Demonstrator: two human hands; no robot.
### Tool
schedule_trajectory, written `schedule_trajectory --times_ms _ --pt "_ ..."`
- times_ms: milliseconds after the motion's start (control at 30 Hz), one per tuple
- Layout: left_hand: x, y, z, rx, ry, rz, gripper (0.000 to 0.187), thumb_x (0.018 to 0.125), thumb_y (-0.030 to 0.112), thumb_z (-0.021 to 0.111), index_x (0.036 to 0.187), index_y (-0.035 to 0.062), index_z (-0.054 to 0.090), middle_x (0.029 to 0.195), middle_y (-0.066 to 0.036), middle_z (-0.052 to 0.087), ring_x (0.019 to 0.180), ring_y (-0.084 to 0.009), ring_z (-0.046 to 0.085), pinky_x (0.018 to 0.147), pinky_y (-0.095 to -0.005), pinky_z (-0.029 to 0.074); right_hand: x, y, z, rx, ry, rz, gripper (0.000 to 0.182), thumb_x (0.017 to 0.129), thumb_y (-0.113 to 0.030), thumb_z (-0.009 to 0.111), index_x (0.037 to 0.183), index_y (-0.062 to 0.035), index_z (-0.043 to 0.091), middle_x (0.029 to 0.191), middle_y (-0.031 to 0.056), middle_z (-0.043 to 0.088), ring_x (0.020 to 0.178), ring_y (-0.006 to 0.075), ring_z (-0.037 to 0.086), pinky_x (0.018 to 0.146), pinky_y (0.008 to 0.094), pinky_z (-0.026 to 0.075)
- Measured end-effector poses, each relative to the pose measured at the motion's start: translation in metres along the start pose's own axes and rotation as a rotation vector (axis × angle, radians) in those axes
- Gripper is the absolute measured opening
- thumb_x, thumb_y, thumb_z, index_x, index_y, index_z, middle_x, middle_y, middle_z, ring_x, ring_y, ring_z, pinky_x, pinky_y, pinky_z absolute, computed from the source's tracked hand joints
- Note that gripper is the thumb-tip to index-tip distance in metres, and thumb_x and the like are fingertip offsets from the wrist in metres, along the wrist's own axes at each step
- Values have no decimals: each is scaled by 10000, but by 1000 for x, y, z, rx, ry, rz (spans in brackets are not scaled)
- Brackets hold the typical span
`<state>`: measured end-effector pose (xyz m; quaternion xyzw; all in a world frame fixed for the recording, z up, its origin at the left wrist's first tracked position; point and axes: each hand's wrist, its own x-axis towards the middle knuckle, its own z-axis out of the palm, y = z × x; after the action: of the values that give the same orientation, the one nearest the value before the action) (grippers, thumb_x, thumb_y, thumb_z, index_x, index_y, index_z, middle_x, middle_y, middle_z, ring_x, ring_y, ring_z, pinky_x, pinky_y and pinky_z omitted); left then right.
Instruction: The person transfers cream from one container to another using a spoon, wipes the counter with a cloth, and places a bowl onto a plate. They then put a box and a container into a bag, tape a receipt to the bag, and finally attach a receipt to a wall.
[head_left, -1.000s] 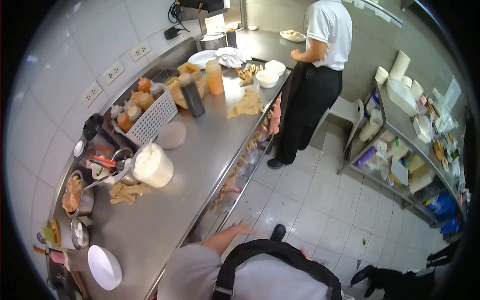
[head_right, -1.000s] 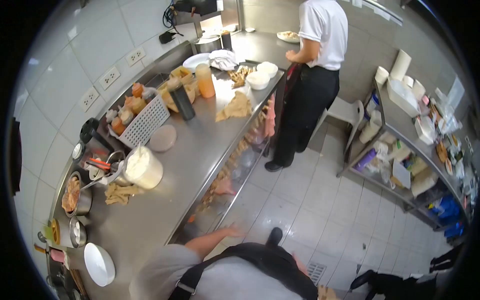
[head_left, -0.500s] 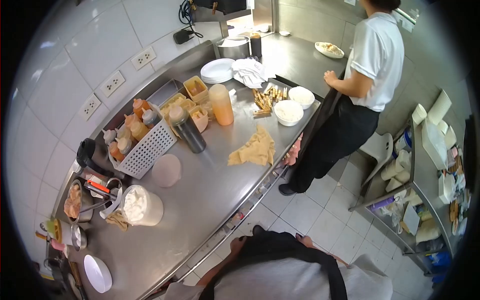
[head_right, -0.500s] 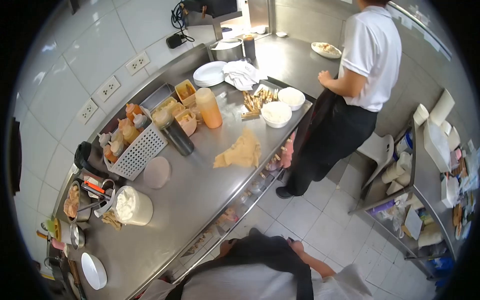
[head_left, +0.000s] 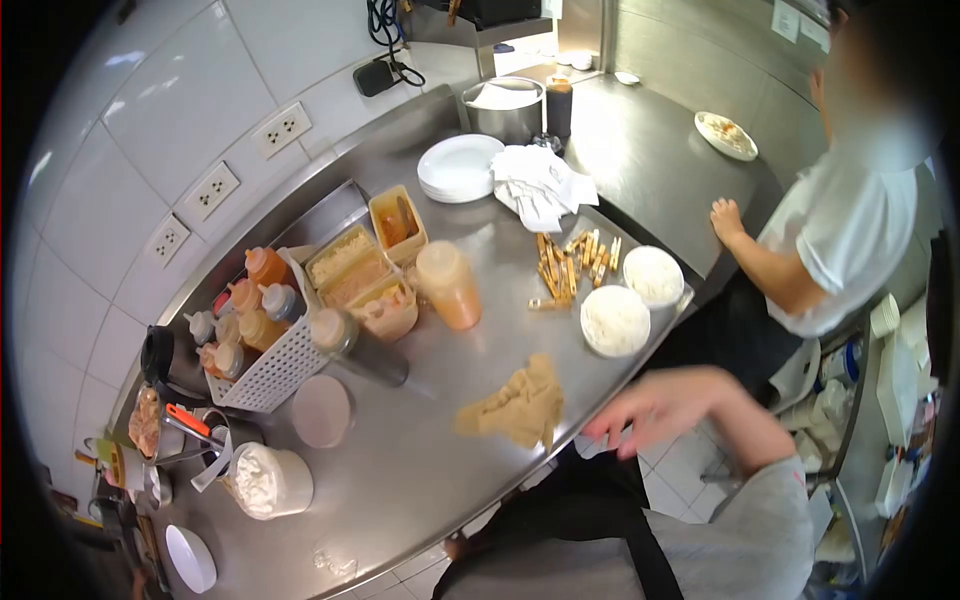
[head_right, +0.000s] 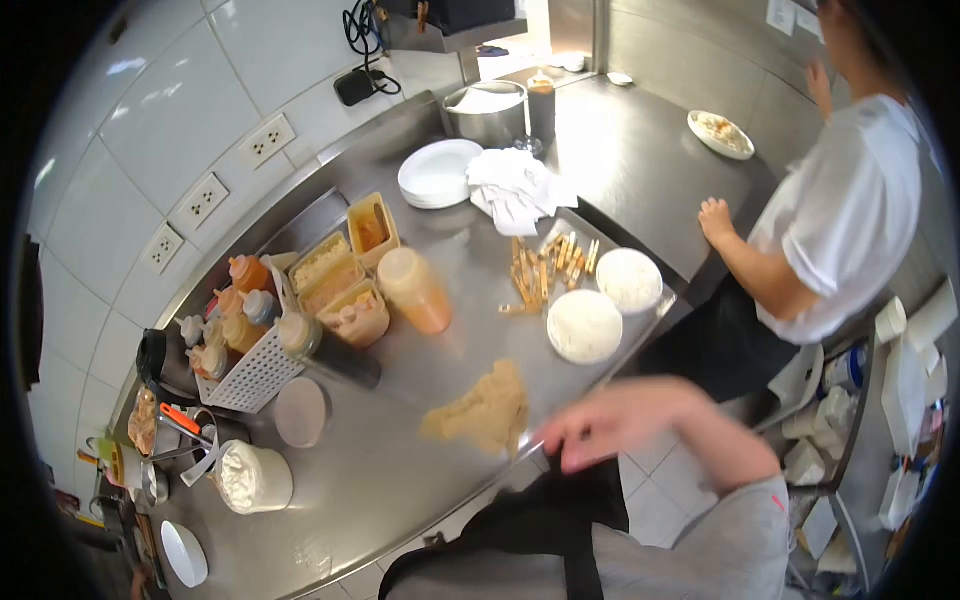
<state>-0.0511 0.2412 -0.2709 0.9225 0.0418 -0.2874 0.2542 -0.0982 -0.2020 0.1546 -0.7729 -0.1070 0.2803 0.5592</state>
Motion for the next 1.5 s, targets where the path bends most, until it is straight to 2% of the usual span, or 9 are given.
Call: schedule_trajectory --times_ms 67,233,533,633,700,933,1133,1367,1500 --pt "-10 -14 -5 -24 89 -156 279 816 263 443 851 12 560 814 -163 584 715 -281 559 632 -371 434 4 -6 -97 -310 295 -336 297 850 -175 485 1097 -11 483 934 86 567 852 140 551 731 267 458" --pt "-42 -33 -24 -119 318 -562 243 816 224 454 847 14 570 799 -165 585 692 -271 558 608 -359 439 114 -15 -304 -268 1032 -221 308 804 -242 495 1011 -19 540 823 89 593 674 142 559 609 275 452" --pt "-125 -53 -111 -370 901 -1001 188 817 163 470 841 17 587 776 -168 588 655 -255 556 569 -339 445 299 54 -349 -1318 506 17 198 687 -222 586 732 -34 628 795 129 604 769 304 569 639 374 452" --pt "-166 41 -166 -218 1302 -656 242 875 145 394 1055 3 473 1029 -215 502 871 -263 528 684 -334 463 296 39 -332 -1409 334 216 162 671 -173 590 730 -27 630 804 138 611 769 273 587 592 362 466" --pt "-172 127 -199 -788 1579 -348 281 875 179 409 1079 -12 436 1048 -201 491 917 -269 513 742 -354 457 300 52 -318 -1561 455 74 137 664 -123 568 748 -27 617 774 128 611 707 253 592 544 357 470" --pt "-157 266 -247 -824 1647 99 374 809 236 479 1055 -44 438 1055 -212 480 941 -300 504 759 -381 457 306 70 -327 -1761 962 -164 196 678 -99 523 840 8 549 741 100 539 726 264 523 605 352 444" --pt "-118 389 -236 -1134 652 770 440 818 353 472 1069 -4 416 993 -152 506 745 -219 552 555 -293 489 254 7 -345 -1347 1037 -387 104 689 -20 479 775 -16 537 856 87 503 779 252 462 715 346 384" --pt "-103 511 -266 -1686 -678 717 742 795 583 343 1220 -24 314 1228 -303 322 1108 -417 375 926 -502 302 127 -93 -218 -1127 780 -1197 176 683 -75 517 852 -25 522 814 79 497 800 260 452 721 364 396" --pt "-107 499 -266 -1963 -247 585 674 772 481 452 1205 -22 337 1229 -227 367 1091 -342 417 908 -457 340 100 -88 -179 -1054 346 -1281 226 669 -109 534 881 -32 532 901 79 501 882 264 457 775 341 398"
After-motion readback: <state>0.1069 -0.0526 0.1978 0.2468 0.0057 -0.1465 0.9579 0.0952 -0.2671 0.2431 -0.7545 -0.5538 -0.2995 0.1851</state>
